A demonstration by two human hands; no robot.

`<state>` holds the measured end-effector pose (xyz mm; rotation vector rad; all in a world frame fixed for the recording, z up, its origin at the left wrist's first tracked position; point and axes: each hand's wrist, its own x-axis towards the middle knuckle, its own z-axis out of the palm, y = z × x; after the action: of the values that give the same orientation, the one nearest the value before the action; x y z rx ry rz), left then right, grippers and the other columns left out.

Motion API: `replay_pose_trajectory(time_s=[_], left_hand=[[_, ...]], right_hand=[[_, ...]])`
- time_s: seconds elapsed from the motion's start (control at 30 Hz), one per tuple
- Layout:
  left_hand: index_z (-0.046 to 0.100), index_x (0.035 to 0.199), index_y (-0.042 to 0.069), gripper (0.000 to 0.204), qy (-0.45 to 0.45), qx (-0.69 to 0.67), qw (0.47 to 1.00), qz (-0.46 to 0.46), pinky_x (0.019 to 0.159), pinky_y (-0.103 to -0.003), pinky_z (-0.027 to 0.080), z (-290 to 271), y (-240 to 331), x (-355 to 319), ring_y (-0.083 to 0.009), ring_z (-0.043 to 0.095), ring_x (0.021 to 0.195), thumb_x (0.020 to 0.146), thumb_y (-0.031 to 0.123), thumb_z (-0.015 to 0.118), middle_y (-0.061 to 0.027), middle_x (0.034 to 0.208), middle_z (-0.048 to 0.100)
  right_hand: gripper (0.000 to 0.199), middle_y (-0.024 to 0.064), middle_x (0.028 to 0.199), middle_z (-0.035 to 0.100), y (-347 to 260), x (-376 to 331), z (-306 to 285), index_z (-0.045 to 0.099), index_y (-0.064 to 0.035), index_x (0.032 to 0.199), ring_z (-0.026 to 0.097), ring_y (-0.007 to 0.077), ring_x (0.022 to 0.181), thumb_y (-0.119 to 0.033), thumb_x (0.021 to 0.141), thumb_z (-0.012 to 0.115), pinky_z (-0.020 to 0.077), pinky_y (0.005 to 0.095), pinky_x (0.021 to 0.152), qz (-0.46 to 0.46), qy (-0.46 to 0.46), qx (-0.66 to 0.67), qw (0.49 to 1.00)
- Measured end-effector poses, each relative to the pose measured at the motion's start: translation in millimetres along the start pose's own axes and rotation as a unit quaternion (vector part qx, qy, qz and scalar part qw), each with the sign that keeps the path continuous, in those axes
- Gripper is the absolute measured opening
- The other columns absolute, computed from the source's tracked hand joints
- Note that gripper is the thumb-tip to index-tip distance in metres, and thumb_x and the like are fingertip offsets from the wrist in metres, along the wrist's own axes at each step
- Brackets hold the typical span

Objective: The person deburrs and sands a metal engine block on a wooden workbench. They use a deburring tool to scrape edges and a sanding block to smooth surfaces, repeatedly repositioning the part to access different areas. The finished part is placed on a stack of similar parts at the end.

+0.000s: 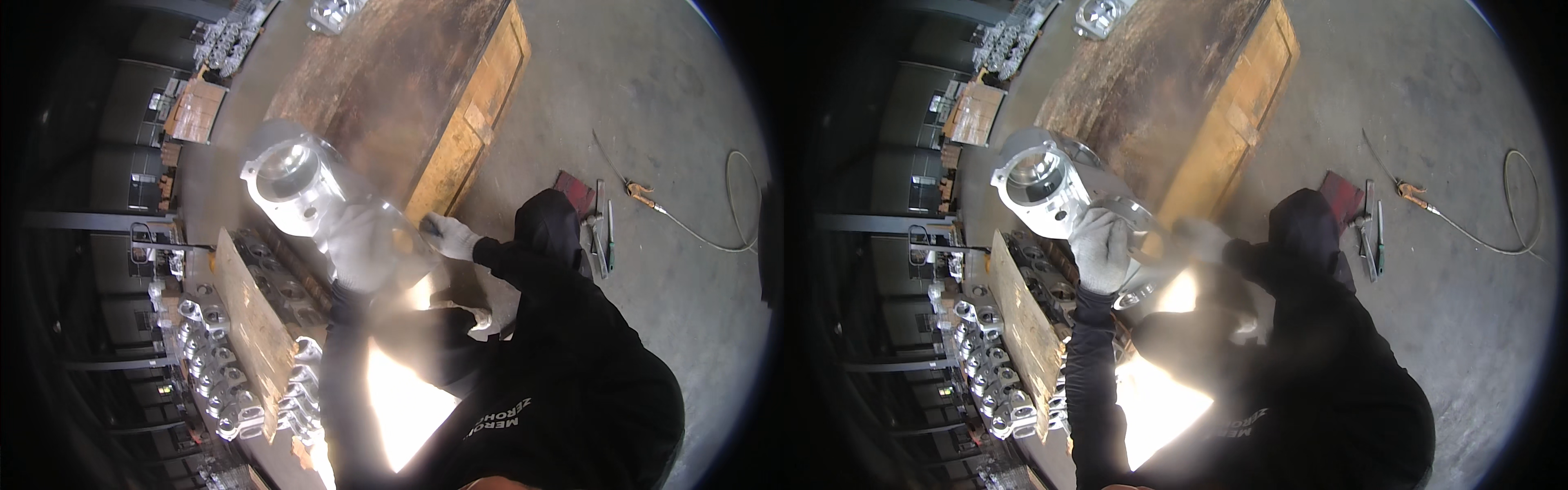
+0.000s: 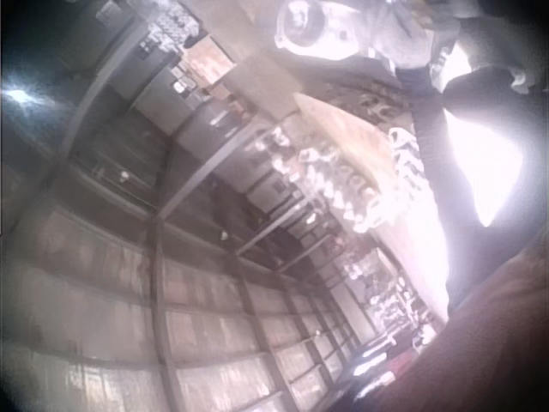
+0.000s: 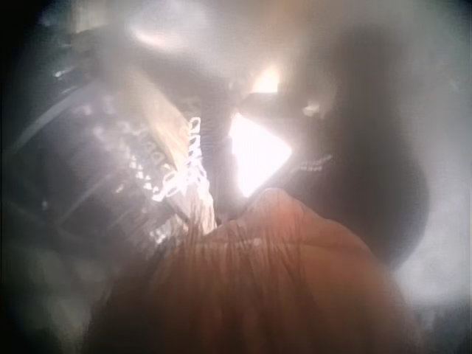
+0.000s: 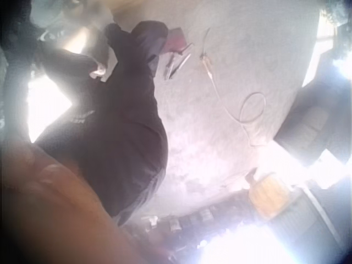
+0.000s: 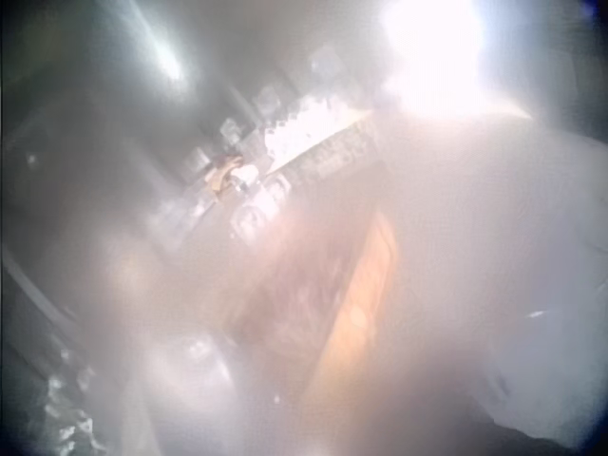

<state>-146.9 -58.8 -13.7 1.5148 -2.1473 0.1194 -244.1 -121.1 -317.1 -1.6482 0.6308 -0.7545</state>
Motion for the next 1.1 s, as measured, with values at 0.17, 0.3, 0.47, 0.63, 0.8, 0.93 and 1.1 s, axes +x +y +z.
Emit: replay_pose_trajectory(time_s=[0.17, 0.3, 0.47, 0.63, 0.8, 0.93, 1.1], left_hand=[[0.067, 0.067, 0.002, 0.022, -0.029, -0.014, 0.998, -0.047, 0.085, -0.043, 0.05, -3, -5, 2, -0.0341, 0.065, 0.091, 0.086, 0.002, 0.056, -0.014, 0.08, 0.067], [0.067, 0.066, 0.003, 0.022, -0.049, 0.008, 0.999, -0.018, 0.088, -0.043, 0.048, -2, -8, 4, -0.0336, 0.065, 0.093, 0.085, 0.005, 0.056, -0.0132, 0.08, 0.067], [0.068, 0.066, 0.004, 0.024, -0.063, 0.004, 0.998, -0.018, 0.09, -0.044, 0.047, -2, -8, 7, -0.0335, 0.065, 0.095, 0.086, 0.01, 0.054, -0.0123, 0.08, 0.065], [0.068, 0.066, 0.004, 0.026, -0.064, -0.006, 0.997, -0.047, 0.09, -0.044, 0.046, -3, -3, 8, -0.034, 0.064, 0.094, 0.086, 0.013, 0.054, -0.0124, 0.08, 0.065], [0.067, 0.067, 0.003, 0.025, -0.046, -0.001, 0.998, -0.048, 0.09, -0.044, 0.046, 0, -3, 7, -0.0345, 0.065, 0.095, 0.086, 0.012, 0.054, -0.0131, 0.08, 0.065], [0.067, 0.065, 0.004, 0.026, -0.044, 0.009, 0.998, -0.054, 0.09, -0.044, 0.046, 0, -6, 6, -0.0341, 0.065, 0.095, 0.086, 0.011, 0.054, -0.0124, 0.078, 0.065], [0.066, 0.062, 0.005, 0.028, -0.055, -0.002, 0.998, -0.041, 0.09, -0.043, 0.046, 0, -9, 4, -0.0327, 0.064, 0.091, 0.087, 0.01, 0.054, -0.0104, 0.074, 0.064]], right_hand=[[0.027, 0.0211, 0.099, 0.073, -6, 25, 21, 0.061, -0.0041, 0.121, 0.075, 0.0349, 0.092, -0.026, 0.104, 0.064, 0.0572, 0.0435, 0.078, 0.011, 0.024, 0.006, 1.0], [0.028, 0.0237, 0.101, 0.073, -14, 38, 24, 0.061, -0.0046, 0.122, 0.075, 0.0372, 0.096, -0.027, 0.104, 0.063, 0.0567, 0.0459, 0.08, 0.063, 0.0, 0.03, 0.998], [0.031, 0.0245, 0.101, 0.072, -27, 38, 23, 0.06, -0.0073, 0.121, 0.072, 0.0442, 0.098, -0.029, 0.101, 0.066, 0.0552, 0.0519, 0.082, 0.099, 0.002, 0.076, 0.992], [0.031, 0.011, 0.1, 0.069, -34, 34, 26, 0.07, -0.0079, 0.113, 0.063, 0.0224, 0.094, -0.036, 0.107, 0.059, 0.0502, 0.0417, 0.085, 0.15, 0.051, 0.136, 0.978], [0.027, 0.0175, 0.098, 0.07, -31, 38, 28, 0.062, -0.0096, 0.114, 0.066, 0.0382, 0.095, -0.031, 0.099, 0.068, 0.051, 0.051, 0.082, 0.097, 0.069, 0.125, 0.985], [0.033, 0.0204, 0.097, 0.071, -29, 40, 29, 0.058, -0.0113, 0.115, 0.069, 0.0465, 0.095, -0.028, 0.092, 0.074, 0.0525, 0.0545, 0.082, 0.082, 0.071, 0.027, 0.994], [0.036, 0.0163, 0.104, 0.071, -37, 35, 31, 0.06, -0.0135, 0.119, 0.068, 0.0411, 0.099, -0.025, 0.088, 0.075, 0.0506, 0.0487, 0.089, 0.01, 0.117, -0.158, 0.98]])
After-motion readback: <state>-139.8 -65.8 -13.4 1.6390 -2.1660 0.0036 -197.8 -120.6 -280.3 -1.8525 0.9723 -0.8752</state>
